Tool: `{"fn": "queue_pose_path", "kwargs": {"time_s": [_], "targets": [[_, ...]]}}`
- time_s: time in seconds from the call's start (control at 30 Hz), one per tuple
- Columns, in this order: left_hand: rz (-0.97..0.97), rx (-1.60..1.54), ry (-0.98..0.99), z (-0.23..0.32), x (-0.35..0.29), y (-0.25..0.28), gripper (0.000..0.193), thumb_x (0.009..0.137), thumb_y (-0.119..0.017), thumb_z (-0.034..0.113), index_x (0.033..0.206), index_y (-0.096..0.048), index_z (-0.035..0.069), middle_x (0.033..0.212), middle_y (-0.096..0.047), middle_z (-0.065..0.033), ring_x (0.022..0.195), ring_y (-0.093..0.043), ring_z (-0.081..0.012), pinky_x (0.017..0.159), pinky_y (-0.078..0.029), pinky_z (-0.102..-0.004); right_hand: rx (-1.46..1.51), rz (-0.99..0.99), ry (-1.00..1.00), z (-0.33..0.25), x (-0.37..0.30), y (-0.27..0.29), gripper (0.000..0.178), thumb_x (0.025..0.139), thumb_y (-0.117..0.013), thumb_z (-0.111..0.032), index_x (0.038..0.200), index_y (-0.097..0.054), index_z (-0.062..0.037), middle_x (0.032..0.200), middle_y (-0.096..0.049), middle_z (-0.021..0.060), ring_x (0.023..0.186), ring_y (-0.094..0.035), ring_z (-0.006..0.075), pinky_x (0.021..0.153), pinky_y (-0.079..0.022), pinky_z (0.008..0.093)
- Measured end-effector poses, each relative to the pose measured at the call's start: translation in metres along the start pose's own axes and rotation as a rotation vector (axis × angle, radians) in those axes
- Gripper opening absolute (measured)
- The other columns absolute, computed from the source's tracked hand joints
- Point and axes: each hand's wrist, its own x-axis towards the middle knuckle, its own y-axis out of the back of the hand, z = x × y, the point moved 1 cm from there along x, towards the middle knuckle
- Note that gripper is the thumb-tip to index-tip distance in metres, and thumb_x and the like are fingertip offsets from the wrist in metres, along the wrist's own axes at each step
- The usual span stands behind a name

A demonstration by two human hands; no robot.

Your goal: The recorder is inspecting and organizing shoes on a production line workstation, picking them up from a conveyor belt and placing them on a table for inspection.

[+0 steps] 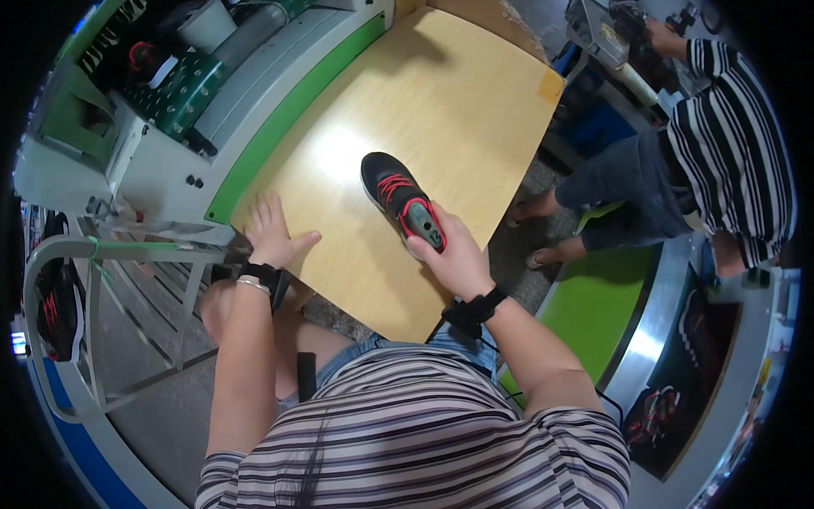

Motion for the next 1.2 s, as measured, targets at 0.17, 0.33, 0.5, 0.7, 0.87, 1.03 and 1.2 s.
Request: {"fn": "queue_pose_path", "kwargs": {"time_s": [0.17,0.33,0.5,0.7,0.87,1.03,1.2], "targets": [[0.030,-0.006,-0.014,0.001,0.000,-0.002,0.138,0.065,-0.079,0.070,0.161,-0.004,0.007,0.166,0.002,-0.0258,0.153,0.002,-0.0450,0.117,-0.004,-0.0692,-0.183,0.042,0.072,-0.002,-0.014,-0.014,0.064,0.089,-0.071,-0.022,0.141,-0.044,0.0038,0.120,-0.058,0.0257,0.115,-0.055,0.0412,0.100,-0.045,0.0447],[0.016,-0.015,0.002,0.000,-0.002,-0.001,0.139,0.065,-0.078,0.072,0.162,-0.002,0.007,0.166,0.004,-0.0256,0.154,0.004,-0.0446,0.116,-0.003,-0.0697,-0.175,0.097,0.110,0.008,-0.014,-0.022,0.061,0.092,-0.069,-0.023,0.141,-0.043,0.0032,0.124,-0.055,0.0238,0.119,-0.054,0.0383,0.104,-0.042,0.0425],[0.015,-0.029,0.003,-0.001,-0.001,0.000,0.141,0.063,-0.078,0.074,0.162,-0.002,0.007,0.166,0.007,-0.0256,0.154,0.008,-0.0438,0.116,-0.003,-0.0708,-0.155,0.120,0.123,0.012,-0.013,-0.025,0.059,0.090,-0.070,-0.018,0.139,-0.044,0.0028,0.122,-0.055,0.0214,0.118,-0.054,0.0361,0.104,-0.042,0.0414],[0.004,-0.043,0.000,-0.004,-0.001,-0.002,0.141,0.064,-0.076,0.075,0.162,-0.002,0.007,0.166,0.007,-0.0262,0.153,0.009,-0.0444,0.115,-0.002,-0.0711,-0.144,0.126,0.148,0.010,-0.012,-0.025,0.063,0.087,-0.073,-0.017,0.139,-0.044,0.0039,0.122,-0.055,0.0245,0.115,-0.054,0.0409,0.101,-0.044,0.0454],[0.008,-0.056,-0.008,-0.004,-0.003,-0.003,0.139,0.064,-0.076,0.075,0.161,-0.004,0.006,0.166,0.006,-0.0267,0.153,0.008,-0.0453,0.115,-0.001,-0.0711,-0.141,0.118,0.141,0.013,-0.013,-0.026,0.061,0.089,-0.071,-0.017,0.139,-0.043,0.0038,0.126,-0.054,0.0229,0.119,-0.053,0.0381,0.104,-0.041,0.0433],[0.012,-0.075,-0.015,-0.002,-0.002,0.000,0.138,0.064,-0.077,0.073,0.161,-0.005,0.006,0.166,0.006,-0.0262,0.153,0.007,-0.0452,0.115,-0.001,-0.0714,-0.140,0.118,0.141,0.015,-0.012,-0.026,0.061,0.089,-0.070,-0.017,0.139,-0.043,0.0040,0.125,-0.053,0.0232,0.119,-0.052,0.0384,0.104,-0.041,0.0434],[-0.121,-0.135,0.039,0.002,0.006,0.012,0.138,0.064,-0.079,0.072,0.162,-0.004,0.009,0.165,0.007,-0.0296,0.152,0.009,-0.0480,0.114,-0.004,-0.0730,-0.130,0.094,0.134,0.011,-0.013,-0.023,0.059,0.090,-0.069,-0.019,0.138,-0.045,0.0048,0.124,-0.055,0.0253,0.119,-0.052,0.0410,0.104,-0.042,0.0451]]}}
